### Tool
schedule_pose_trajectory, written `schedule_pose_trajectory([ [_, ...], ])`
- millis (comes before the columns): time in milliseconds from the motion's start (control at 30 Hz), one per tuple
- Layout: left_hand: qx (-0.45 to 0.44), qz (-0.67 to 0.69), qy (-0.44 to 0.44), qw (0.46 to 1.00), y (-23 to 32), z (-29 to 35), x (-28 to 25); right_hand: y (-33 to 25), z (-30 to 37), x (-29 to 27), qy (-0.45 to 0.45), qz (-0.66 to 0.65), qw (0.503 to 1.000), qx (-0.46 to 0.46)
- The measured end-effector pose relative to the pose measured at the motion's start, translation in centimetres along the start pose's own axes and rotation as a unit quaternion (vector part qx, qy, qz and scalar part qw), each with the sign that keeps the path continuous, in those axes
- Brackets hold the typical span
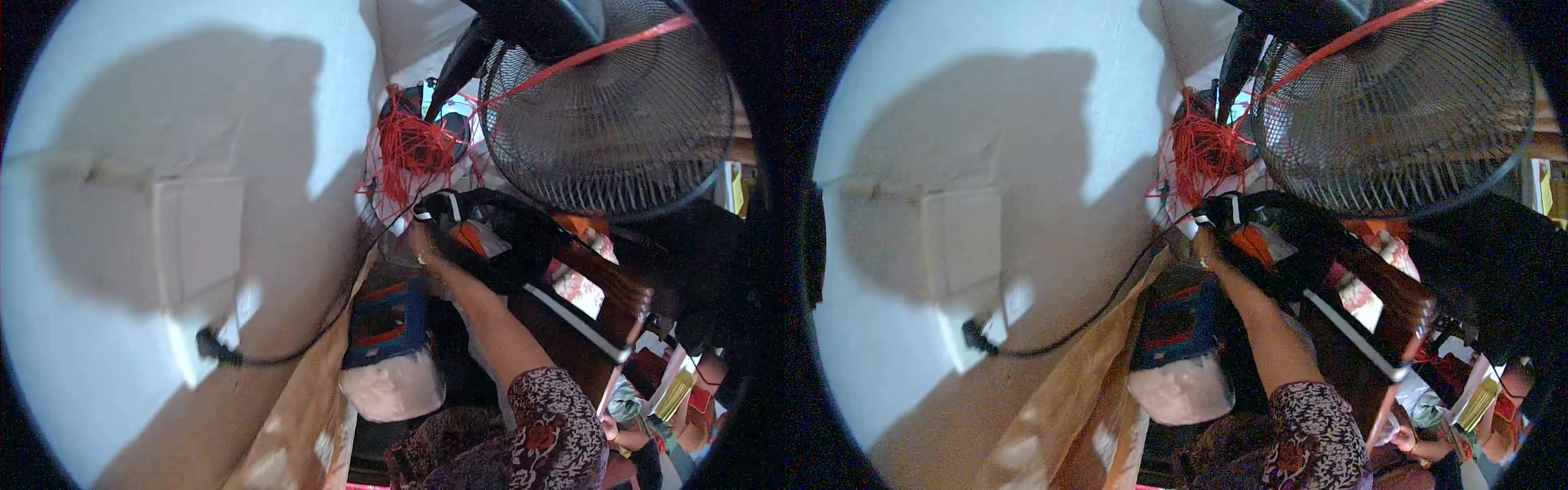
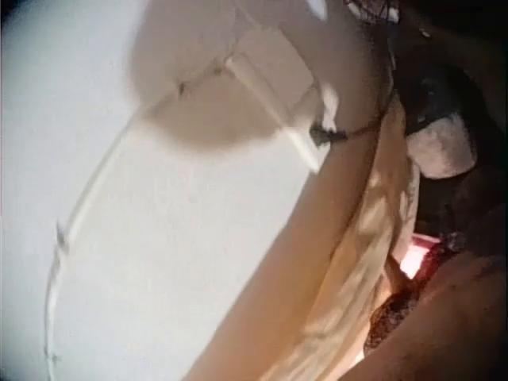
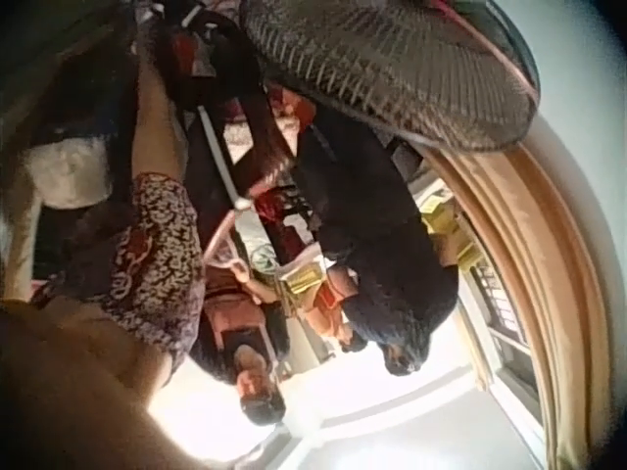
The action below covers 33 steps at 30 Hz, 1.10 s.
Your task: Bundling stacks of joss paper using red string.
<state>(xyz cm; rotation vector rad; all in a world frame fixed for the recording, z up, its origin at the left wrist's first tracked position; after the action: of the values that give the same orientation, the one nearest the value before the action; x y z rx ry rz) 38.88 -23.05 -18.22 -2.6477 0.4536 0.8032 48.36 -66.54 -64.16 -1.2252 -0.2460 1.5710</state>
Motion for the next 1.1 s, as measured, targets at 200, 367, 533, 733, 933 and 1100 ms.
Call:
schedule_pose_trajectory([
  [200, -0.003, -0.025, -0.047, 0.999, 1.6, 0.1, 3.4, -6.3, -4.3, 1.3, 0.200, -0.127, 0.965, 0.112],
  [367, -0.026, -0.016, -0.072, 0.997, 3.3, 0.3, 5.2, -2.8, -12.2, 0.8, 0.181, -0.431, 0.882, 0.049],
  [533, -0.044, -0.014, -0.100, 0.994, 4.3, -0.5, 4.7, -0.6, -11.4, 1.1, 0.186, -0.308, 0.933, 0.008],
  [733, -0.040, -0.034, -0.132, 0.990, 4.3, -3.7, 1.2, -8.7, 7.2, 1.2, 0.180, -0.027, 0.983, 0.025],
  [933, -0.056, -0.005, -0.115, 0.992, 4.5, -6.9, -2.4, -23.7, 18.9, -13.7, 0.376, -0.181, 0.899, -0.131],
  [1100, -0.058, 0.020, -0.099, 0.993, 5.0, -9.0, -4.1, -23.8, 7.5, -21.0, 0.463, -0.194, 0.865, 0.024],
])
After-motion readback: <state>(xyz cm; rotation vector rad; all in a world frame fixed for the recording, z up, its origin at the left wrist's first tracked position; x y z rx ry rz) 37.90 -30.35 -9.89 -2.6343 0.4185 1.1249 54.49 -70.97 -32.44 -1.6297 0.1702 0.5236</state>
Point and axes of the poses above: each hand's wrist, its own z-axis away from the middle knuckle, its own x-axis out of the palm, y = z × x, the point moved 5 cm from there along -z, towards the middle knuckle, and after that the axes turned 4 degrees about z, right-handed, at the moved point
